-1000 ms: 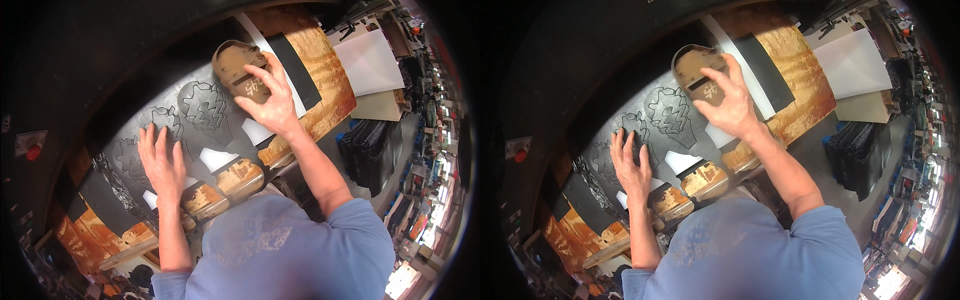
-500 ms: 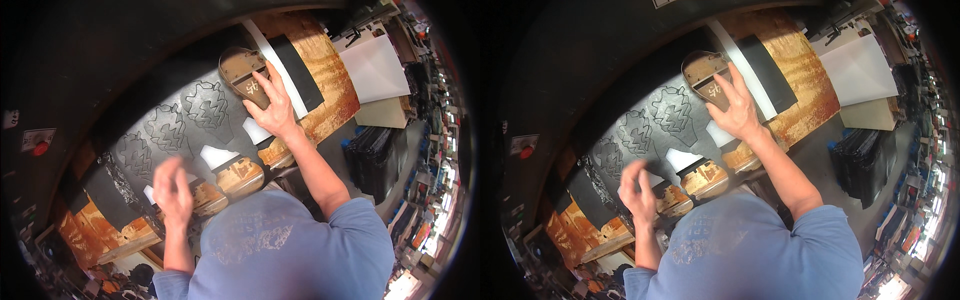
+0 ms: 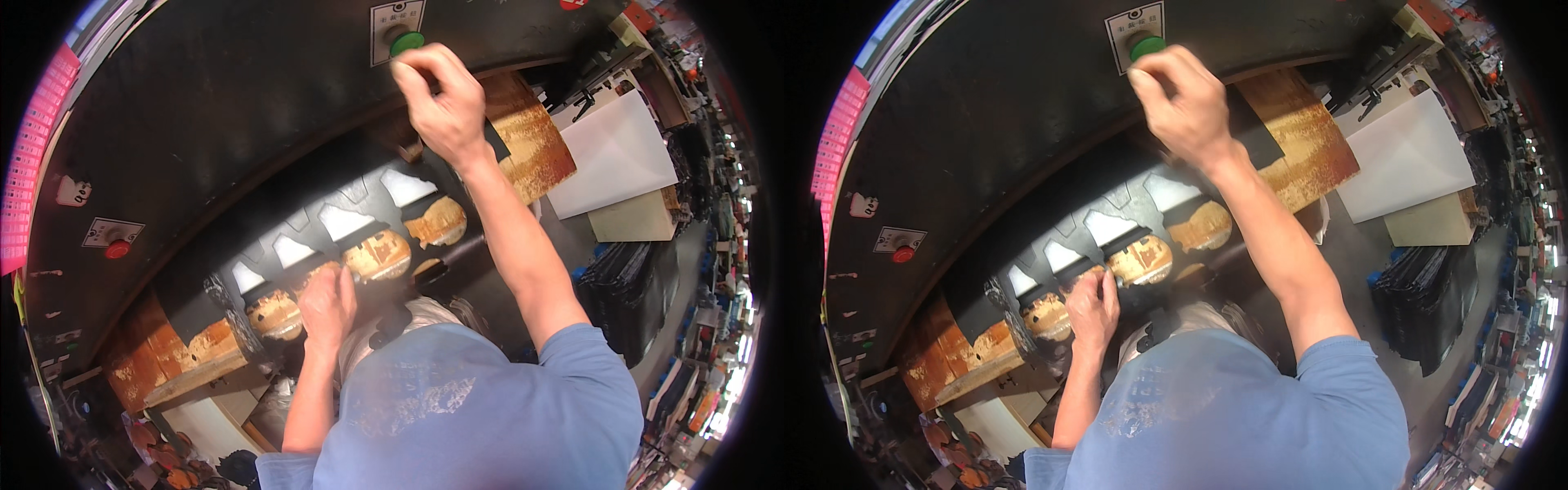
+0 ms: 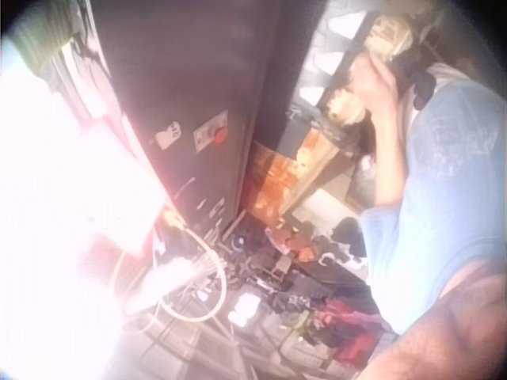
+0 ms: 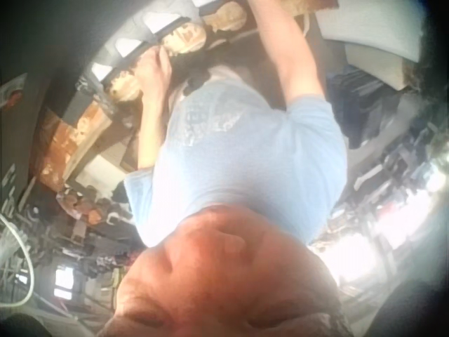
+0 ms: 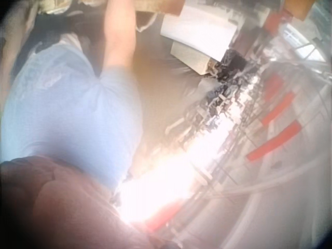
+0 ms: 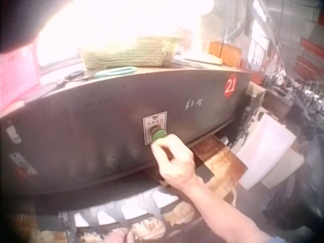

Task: The person places a large black sheet on a cutting machine, aligns a wooden template, and uses the machine to cut out shapes. They remove the cut pieces and repeat the process with new sheets, collecting the finished cutouts.

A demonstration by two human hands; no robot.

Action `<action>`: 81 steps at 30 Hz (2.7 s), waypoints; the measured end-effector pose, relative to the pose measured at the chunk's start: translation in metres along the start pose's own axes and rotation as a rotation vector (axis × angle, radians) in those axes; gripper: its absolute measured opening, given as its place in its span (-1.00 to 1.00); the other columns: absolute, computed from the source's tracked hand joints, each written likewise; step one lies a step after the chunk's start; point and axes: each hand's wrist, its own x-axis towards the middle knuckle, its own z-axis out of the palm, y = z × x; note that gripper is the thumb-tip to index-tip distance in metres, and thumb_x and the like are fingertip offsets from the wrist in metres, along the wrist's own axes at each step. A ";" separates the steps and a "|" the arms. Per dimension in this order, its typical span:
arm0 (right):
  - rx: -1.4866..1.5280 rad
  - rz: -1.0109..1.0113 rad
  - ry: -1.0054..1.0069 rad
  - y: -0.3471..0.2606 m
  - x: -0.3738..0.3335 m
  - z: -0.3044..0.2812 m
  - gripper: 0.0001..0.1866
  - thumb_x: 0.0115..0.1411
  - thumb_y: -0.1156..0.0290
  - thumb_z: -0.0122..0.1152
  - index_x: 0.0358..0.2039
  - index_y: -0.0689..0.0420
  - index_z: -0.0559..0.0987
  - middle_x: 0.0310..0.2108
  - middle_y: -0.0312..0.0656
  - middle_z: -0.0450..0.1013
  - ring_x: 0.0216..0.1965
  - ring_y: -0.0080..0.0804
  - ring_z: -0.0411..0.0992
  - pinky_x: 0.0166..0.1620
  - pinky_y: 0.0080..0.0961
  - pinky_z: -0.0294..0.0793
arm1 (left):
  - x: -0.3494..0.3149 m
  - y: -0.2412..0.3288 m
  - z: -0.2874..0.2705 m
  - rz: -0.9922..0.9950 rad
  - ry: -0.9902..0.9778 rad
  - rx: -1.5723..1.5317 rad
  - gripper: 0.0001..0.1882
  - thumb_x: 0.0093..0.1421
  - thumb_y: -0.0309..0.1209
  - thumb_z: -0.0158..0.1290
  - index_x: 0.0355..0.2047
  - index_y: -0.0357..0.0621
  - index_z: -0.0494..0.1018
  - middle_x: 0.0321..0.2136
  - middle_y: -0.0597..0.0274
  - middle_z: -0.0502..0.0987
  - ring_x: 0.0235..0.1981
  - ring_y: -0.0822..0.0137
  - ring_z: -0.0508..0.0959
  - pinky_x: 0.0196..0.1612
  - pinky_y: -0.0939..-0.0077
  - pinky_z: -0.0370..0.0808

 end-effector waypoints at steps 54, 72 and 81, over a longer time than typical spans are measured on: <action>-0.077 0.630 -0.500 -0.007 -0.198 0.117 -0.16 -0.04 0.32 0.68 0.30 0.14 0.59 0.52 0.22 0.15 0.48 0.01 0.27 0.46 -0.21 0.32 | -0.048 -0.210 -0.110 -0.377 0.299 0.164 -0.60 0.37 -0.55 0.19 0.20 -0.32 0.53 0.14 -0.13 0.61 0.18 -0.09 0.59 0.29 0.16 0.50; -0.766 0.692 -0.370 0.075 -0.229 -0.004 -0.03 0.16 -0.06 0.51 0.48 0.10 0.36 0.52 0.31 0.12 0.49 0.28 0.16 0.49 0.11 0.18 | -0.046 -0.222 -0.121 -0.410 0.074 0.459 -0.54 0.25 -0.53 0.29 0.13 -0.51 0.54 0.11 -0.28 0.51 0.14 -0.20 0.49 0.22 0.04 0.48; 0.168 0.467 -0.564 -0.087 -0.210 0.178 -0.55 0.23 0.43 0.41 0.14 0.21 0.63 0.06 0.00 0.61 0.08 -0.17 0.61 0.13 -0.30 0.60 | -0.040 -0.224 -0.130 -0.476 0.090 0.366 -0.63 0.30 -0.44 0.30 0.04 -0.43 0.57 -0.11 -0.17 0.59 -0.10 -0.13 0.61 0.02 0.07 0.57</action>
